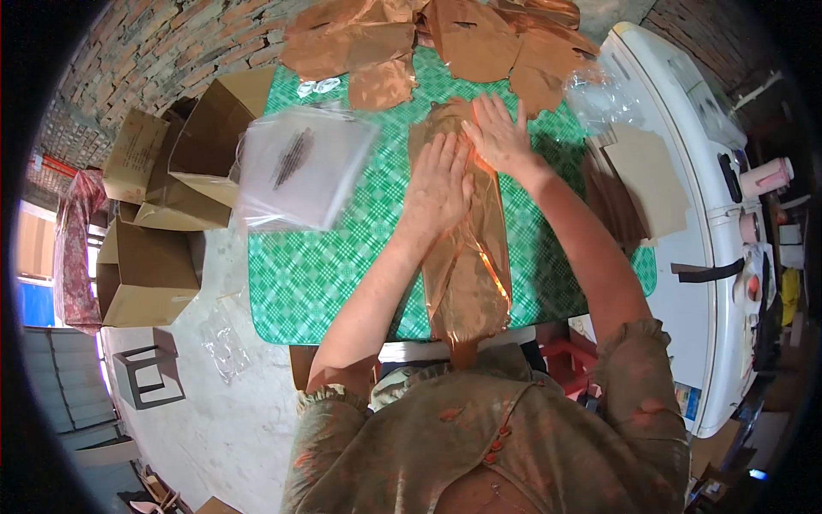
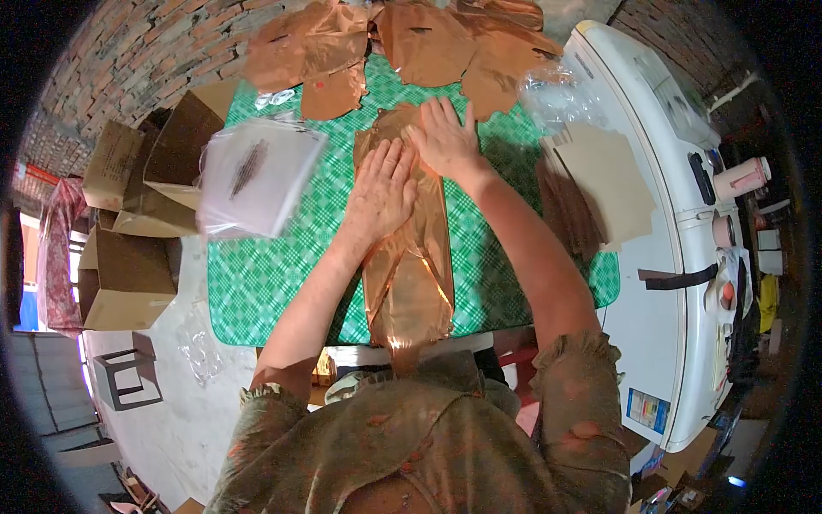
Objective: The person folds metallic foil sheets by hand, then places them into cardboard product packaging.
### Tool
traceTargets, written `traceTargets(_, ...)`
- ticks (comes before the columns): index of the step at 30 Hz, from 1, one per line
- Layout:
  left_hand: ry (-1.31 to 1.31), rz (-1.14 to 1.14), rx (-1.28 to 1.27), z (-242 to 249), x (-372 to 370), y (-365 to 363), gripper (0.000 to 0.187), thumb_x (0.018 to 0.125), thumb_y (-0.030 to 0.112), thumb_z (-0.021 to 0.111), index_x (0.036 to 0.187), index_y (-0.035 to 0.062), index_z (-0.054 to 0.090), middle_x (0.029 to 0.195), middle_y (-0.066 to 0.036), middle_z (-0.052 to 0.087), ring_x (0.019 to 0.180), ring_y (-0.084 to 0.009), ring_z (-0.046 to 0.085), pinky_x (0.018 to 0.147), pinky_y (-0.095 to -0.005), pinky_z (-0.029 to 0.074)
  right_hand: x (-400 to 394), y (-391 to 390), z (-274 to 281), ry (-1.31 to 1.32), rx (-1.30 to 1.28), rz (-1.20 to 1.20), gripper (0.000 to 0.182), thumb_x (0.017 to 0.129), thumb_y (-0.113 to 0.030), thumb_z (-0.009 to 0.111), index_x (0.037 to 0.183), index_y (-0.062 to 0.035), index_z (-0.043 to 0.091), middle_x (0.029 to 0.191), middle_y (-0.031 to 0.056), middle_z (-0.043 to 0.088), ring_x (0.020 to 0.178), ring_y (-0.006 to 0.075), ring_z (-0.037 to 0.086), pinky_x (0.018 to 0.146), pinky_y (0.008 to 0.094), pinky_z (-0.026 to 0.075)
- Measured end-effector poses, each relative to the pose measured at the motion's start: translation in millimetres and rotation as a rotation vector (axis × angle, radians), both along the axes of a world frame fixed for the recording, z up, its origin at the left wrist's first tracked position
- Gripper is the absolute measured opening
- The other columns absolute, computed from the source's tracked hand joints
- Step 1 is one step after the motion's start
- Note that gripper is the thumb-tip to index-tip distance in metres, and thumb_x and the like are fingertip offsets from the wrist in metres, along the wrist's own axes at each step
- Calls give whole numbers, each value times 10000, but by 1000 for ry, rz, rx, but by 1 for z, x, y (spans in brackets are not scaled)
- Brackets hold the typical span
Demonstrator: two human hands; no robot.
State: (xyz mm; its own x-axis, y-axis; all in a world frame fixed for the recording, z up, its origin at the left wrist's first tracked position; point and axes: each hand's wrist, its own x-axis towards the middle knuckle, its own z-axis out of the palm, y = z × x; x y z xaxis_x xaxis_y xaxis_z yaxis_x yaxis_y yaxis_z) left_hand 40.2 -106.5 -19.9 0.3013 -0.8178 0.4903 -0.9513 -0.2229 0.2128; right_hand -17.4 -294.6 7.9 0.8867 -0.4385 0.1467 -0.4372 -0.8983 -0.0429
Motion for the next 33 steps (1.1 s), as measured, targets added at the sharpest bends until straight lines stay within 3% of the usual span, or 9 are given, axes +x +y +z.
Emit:
traceTargets(3,-3,-2,-8,-2,1,0,561,1042,282,528,1518,-15,533,1603,-235,486,1525,-391,406,1287,-513,277,-4,3,8,-51,-161,141,673,1133,-452,277,1662,-38,322,1761,122,264,1646,294,157,1309,594,40)
traceTargets(7,26,-36,30,2,3,0,539,1044,286,528,1486,-21,561,1598,-236,488,1525,-392,403,1288,-523,271,-14,24,9,67,225,395,655,1151,-438,232,1710,-95,227,1790,73,191,1664,220,86,1345,459,17)
traceTargets(10,5,-15,-10,-3,3,-2,534,1044,291,532,1478,-19,567,1607,-234,478,1529,-391,395,1288,-529,268,-13,13,-8,-49,176,380,645,1156,-432,212,1714,-107,218,1795,49,179,1663,217,92,1343,478,13)
traceTargets(13,-52,8,33,-6,4,-3,544,1052,309,524,1489,-12,559,1616,-233,468,1533,-395,390,1287,-519,271,-10,-9,-24,-64,-250,377,625,1160,-433,257,1702,-123,266,1786,59,211,1649,231,163,1331,528,43)
traceTargets(16,-42,1,-9,-5,3,-2,545,1061,324,509,1496,-1,557,1602,-242,486,1523,-397,408,1283,-512,279,-17,-19,-29,-77,-227,323,623,1141,-398,356,1692,-117,290,1785,69,209,1644,242,183,1315,575,121)
traceTargets(17,-60,3,-31,-5,3,-2,545,1069,330,496,1502,5,556,1585,-243,509,1512,-392,431,1278,-508,292,-28,-18,-29,-199,-293,389,638,1095,-363,483,1665,-105,358,1765,86,267,1632,263,227,1293,604,182)
traceTargets(20,-75,-3,-54,-12,6,-4,543,1069,326,496,1510,14,552,1575,-240,523,1504,-390,445,1274,-510,301,-69,5,-22,-143,-388,466,645,1064,-348,549,1632,-73,416,1719,114,368,1602,295,310,1282,602,205)
traceTargets(23,-62,-16,-59,-10,6,-3,542,1068,324,496,1511,17,553,1582,-234,518,1504,-393,445,1271,-510,306,-111,30,-17,-201,-242,519,658,1032,-339,607,1599,-41,455,1672,142,444,1570,318,376,1279,604,199)
traceTargets(33,-50,-1,2,-10,6,-3,548,1074,333,462,1528,34,526,1614,-231,480,1540,-391,389,1292,-508,273,-207,127,20,61,263,823,751,943,-410,695,1570,-48,495,1669,160,441,1571,289,385,1315,548,209)
